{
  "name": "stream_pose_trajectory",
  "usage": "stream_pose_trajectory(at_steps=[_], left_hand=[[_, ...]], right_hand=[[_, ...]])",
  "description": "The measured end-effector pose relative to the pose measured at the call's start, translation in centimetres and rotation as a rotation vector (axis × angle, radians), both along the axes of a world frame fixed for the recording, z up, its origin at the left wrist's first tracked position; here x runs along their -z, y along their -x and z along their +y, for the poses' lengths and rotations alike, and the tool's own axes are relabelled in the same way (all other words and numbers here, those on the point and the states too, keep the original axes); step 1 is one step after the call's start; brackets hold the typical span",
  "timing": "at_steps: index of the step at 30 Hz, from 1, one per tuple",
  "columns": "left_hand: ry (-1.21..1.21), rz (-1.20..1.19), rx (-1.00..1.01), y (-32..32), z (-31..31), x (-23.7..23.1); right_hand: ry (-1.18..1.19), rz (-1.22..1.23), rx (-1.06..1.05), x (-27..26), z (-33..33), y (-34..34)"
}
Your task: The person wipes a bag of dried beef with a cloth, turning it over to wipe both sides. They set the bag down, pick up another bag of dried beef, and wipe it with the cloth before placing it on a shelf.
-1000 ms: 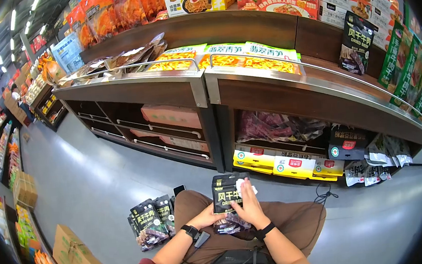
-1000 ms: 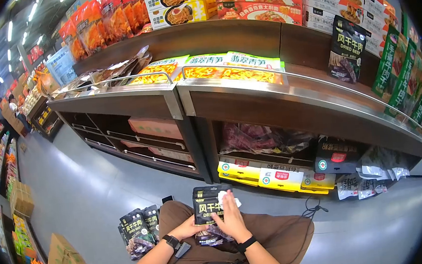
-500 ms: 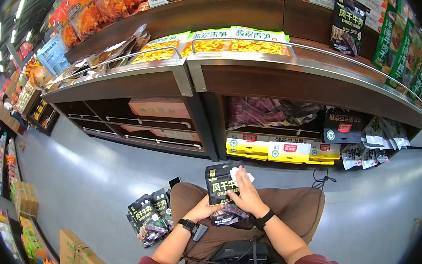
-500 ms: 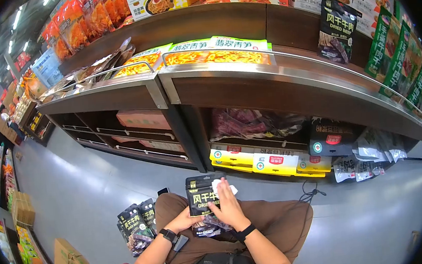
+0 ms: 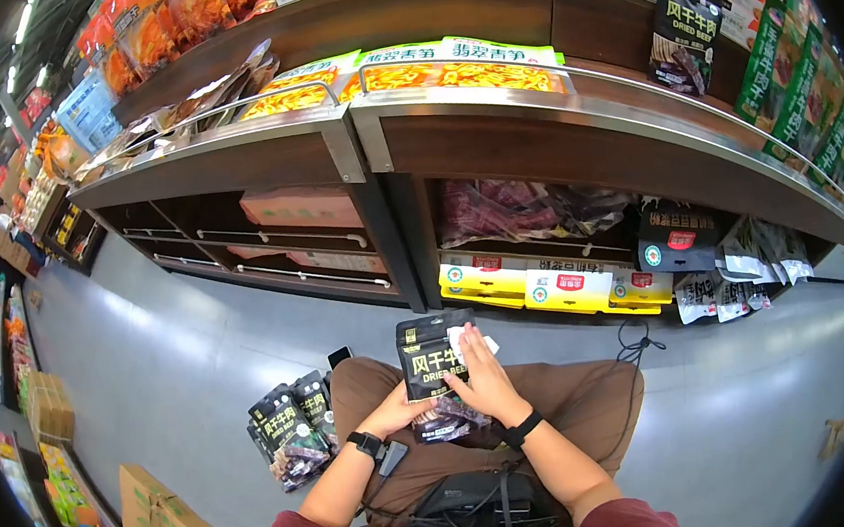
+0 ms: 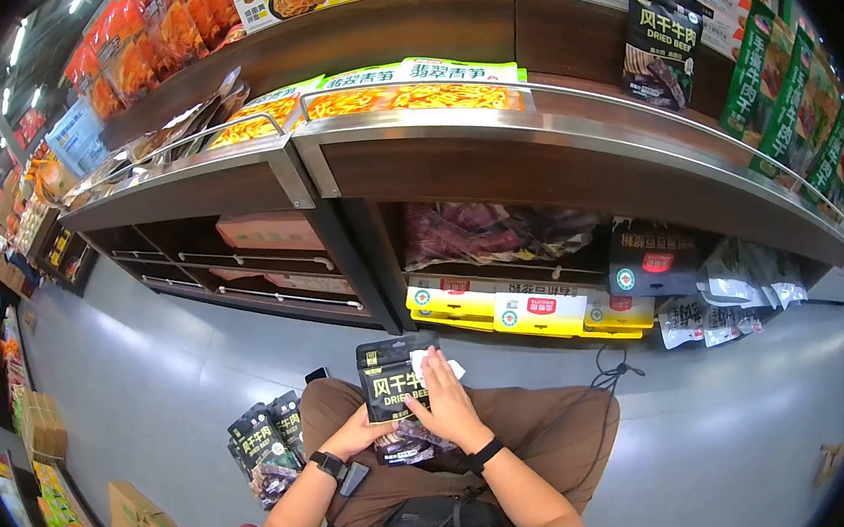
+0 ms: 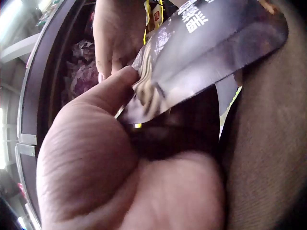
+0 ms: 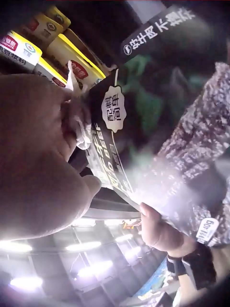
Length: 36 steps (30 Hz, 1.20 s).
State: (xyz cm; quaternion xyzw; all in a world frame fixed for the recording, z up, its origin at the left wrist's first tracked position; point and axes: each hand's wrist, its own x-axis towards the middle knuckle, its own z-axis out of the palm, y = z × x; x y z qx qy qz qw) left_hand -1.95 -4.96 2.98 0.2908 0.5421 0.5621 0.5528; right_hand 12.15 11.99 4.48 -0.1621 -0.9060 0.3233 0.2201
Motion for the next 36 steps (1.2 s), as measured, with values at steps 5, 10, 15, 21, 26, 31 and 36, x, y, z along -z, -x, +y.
stream_pose_trajectory(at_steps=[5,10,15,21,26,31,36], left_hand=[[0.003,-0.056,0.008,0.1,0.0,0.5],[-0.063,-0.01,-0.03,0.5,-0.4,1.8],[0.002,-0.055,-0.001,0.1,-0.2,0.4],[-0.004,-0.088,-0.019,0.4,-0.4,1.2],[-0.007,-0.085,-0.062,0.2,-0.4,1.7],[-0.03,-0.074,-0.024,0.1,-0.1,0.4],[0.01,-0.101,-0.024,0.2,-0.2,1.0]], right_hand=[[0.022,0.024,-0.185,-0.9,-1.4,0.2],[0.009,0.046,-0.242,-2.0,-2.2,0.5],[-0.076,0.078,0.11,-0.8,-0.1,-0.2],[-0.021,0.069,0.109,-1.8,-2.3,0.0],[0.035,0.136,-0.01,-1.8,-2.0,0.1],[-0.048,0.048,0.267,-2.0,0.5,-0.8],[0.117,0.081,0.059,-1.3,-2.0,-0.4]])
